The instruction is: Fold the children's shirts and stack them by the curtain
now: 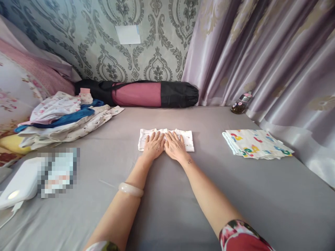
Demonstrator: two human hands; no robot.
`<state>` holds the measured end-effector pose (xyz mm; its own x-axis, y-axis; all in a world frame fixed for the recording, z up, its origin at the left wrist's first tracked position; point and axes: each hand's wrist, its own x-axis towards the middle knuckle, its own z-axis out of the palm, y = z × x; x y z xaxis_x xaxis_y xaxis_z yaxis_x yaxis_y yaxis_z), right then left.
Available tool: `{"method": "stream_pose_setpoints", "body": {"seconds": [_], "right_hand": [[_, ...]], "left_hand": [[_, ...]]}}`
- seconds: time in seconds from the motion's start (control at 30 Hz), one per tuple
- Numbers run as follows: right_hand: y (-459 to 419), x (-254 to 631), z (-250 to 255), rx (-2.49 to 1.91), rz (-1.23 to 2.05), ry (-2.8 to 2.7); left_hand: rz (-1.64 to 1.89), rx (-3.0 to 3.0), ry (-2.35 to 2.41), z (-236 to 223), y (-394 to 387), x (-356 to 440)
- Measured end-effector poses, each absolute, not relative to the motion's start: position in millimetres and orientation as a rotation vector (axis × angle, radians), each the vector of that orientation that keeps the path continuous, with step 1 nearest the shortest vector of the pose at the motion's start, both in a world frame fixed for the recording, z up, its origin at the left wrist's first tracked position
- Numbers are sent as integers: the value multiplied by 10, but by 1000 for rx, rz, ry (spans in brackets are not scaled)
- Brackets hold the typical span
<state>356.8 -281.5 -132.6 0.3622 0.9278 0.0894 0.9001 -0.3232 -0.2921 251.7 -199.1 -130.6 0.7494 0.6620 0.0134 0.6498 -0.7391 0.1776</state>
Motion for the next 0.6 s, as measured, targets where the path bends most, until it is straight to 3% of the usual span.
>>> {"method": "stream_pose_setpoints", "body": {"seconds": [0.37,0.6], "right_hand": [[-2774,3593,-1248,-2290,198,-1639],[-2717,3632,-1296,-2267,248,-1681]], "left_hand": [[311,2782,1006,-1354,-1926,2546],[218,2766,965,-1366,-1889,2550]]}}
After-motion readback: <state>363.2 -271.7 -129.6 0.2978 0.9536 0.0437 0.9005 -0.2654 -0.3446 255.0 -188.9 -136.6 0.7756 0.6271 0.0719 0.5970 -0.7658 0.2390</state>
